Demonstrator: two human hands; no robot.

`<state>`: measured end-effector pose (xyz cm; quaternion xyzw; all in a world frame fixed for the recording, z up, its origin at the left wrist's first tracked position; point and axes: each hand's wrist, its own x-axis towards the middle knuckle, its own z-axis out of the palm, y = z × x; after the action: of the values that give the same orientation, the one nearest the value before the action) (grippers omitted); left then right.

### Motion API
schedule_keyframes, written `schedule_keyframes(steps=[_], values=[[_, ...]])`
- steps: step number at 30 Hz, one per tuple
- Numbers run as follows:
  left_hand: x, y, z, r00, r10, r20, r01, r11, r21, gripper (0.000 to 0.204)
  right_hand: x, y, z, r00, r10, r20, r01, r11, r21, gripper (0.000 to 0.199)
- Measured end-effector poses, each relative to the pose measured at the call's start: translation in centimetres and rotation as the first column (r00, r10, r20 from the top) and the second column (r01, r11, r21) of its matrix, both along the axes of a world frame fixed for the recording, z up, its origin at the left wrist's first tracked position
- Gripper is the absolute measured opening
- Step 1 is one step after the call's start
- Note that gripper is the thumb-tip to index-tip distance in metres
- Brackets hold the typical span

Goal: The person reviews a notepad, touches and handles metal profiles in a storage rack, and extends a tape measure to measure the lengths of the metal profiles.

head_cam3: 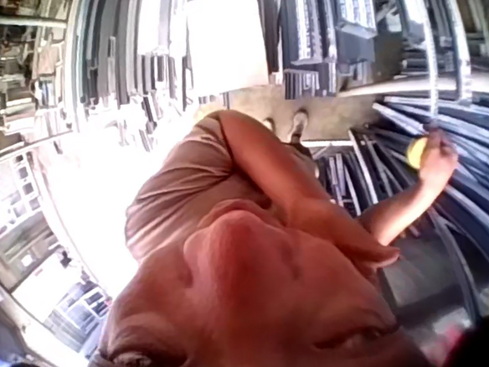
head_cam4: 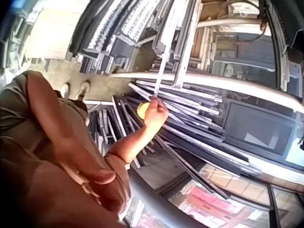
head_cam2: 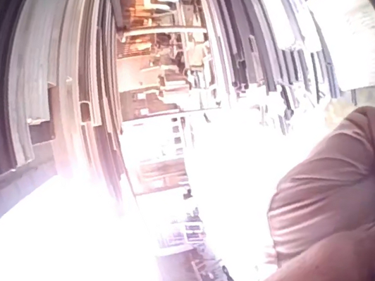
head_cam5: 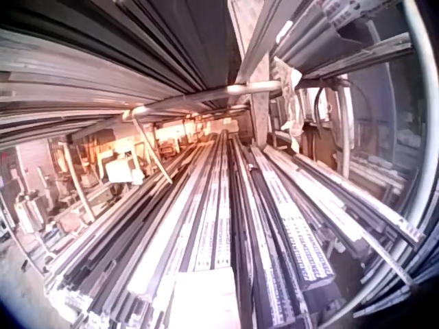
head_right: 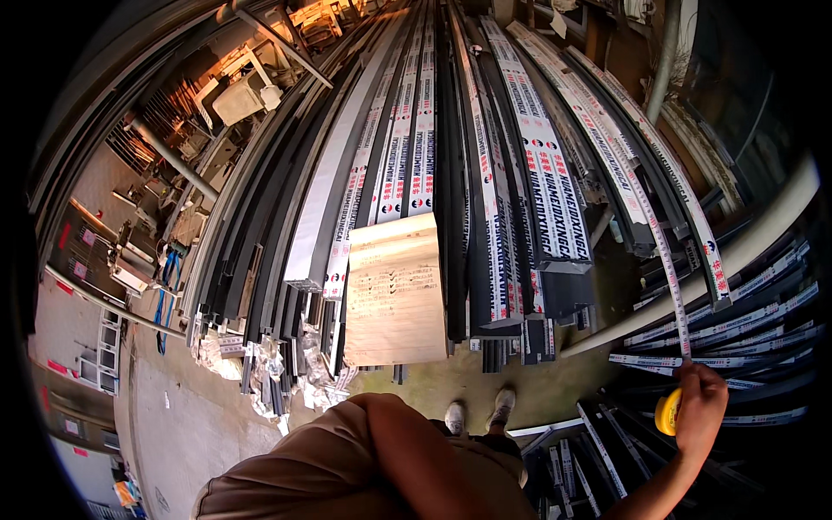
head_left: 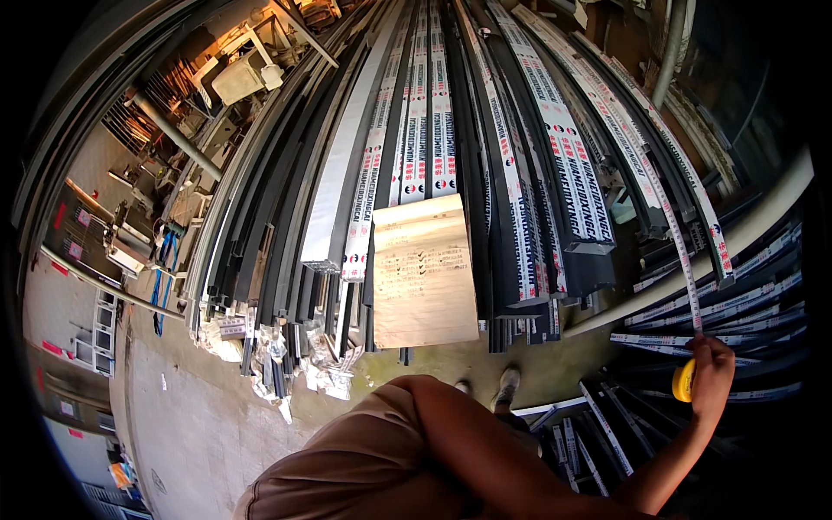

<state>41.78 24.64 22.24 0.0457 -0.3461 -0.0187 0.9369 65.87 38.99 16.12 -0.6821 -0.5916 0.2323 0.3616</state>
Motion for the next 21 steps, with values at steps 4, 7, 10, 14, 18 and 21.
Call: schedule_keyframes(steps=[4, 7, 10, 14, 18, 21], values=[[0.0, -0.3, 0.9, 0.999, -0.041, 0.018, 0.042, 0.999, -0.023, 0.088, -0.4, -0.8, 0.0, 1.0, -0.02, -0.017, 0.02, 1.0, 0.005, 0.033], [0.7, -1.9, 1.4, 0.997, -0.047, 0.068, 0.058, 0.982, -0.182, 0.088, -1.0, -0.9, 0.6, 0.999, -0.049, 0.015, 0.05, 0.996, -0.07, 0.028], [-0.7, -2.3, 1.5, 0.98, -0.197, -0.026, 0.184, 0.948, -0.261, 0.088, -1.1, -0.7, 0.6, 0.998, -0.04, 0.046, 0.042, 0.999, -0.029, 0.029], [2.2, -3.3, 0.1, 0.998, 0.011, 0.063, -0.005, 0.996, -0.087, 0.089, -1.8, -0.7, 1.1, 0.993, -0.071, 0.098, 0.067, 0.997, 0.04, 0.031], [4.2, -2.8, 0.9, 0.639, 0.674, 0.371, -0.731, 0.682, 0.021, 0.092, -2.2, -0.8, 1.1, 0.991, -0.096, 0.092, 0.096, 0.995, 0.002, 0.032], [2.9, -3.8, 1.6, 0.832, 0.5, 0.241, -0.464, 0.865, -0.192, 0.094, -1.9, -1.0, 0.4, 0.991, -0.111, 0.075, 0.109, 0.994, 0.026, 0.032]])
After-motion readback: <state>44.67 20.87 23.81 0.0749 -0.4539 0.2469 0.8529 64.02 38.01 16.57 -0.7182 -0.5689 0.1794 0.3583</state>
